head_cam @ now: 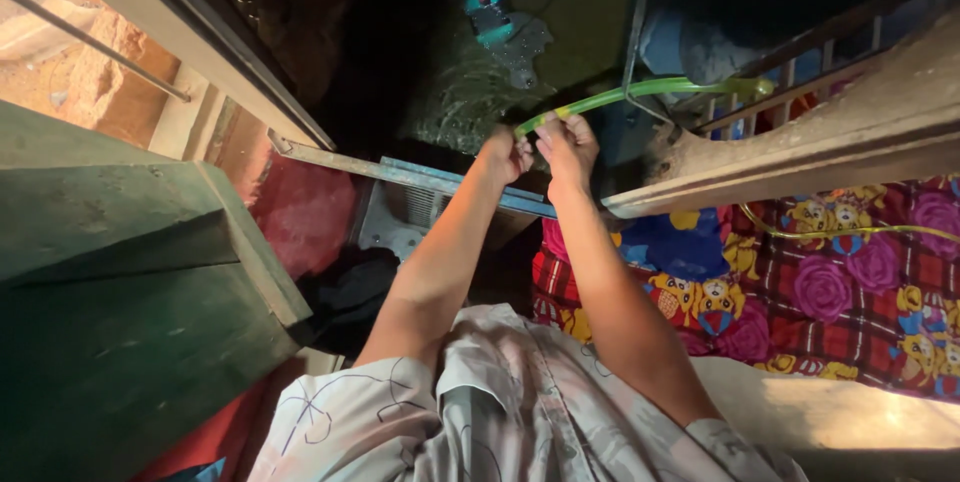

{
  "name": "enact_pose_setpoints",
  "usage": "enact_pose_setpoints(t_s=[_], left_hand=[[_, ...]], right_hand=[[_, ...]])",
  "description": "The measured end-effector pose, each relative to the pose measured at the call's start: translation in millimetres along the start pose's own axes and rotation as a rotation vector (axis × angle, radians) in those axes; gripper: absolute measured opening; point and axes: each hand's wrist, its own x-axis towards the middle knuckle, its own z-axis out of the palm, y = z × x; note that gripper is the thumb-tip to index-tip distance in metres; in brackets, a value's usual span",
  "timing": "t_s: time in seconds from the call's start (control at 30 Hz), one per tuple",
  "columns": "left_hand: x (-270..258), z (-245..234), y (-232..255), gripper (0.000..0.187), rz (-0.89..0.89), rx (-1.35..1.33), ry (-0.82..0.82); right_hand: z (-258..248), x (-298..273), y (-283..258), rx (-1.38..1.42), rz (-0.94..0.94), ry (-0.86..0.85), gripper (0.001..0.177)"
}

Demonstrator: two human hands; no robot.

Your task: Repairing or maintaining an air cooler by servicing the internal water pump and hose connections.

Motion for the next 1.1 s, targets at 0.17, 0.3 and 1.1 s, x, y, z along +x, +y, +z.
enact_pose_setpoints(t_s=[0.17, 0.3, 1.1], left_hand=[[36.3, -40.4, -1.5, 0.029, 0.009, -0.186, -0.074], [39.8, -65.3, 58.0, 0.031, 0.058, -0.613, -0.202], [-112.7, 32.4, -7.8, 0.013, 0.559, -0.235, 0.183]], right_hand=[[-13.9, 1.5, 13.7, -0.010, -0.038, -0.006, 0.015], [-14.3, -9.8, 8.3, -0.038, -0.067, 0.004, 0.015], [7.0, 8.0, 13.1, -0.141, 0.020, 0.090, 0.032]])
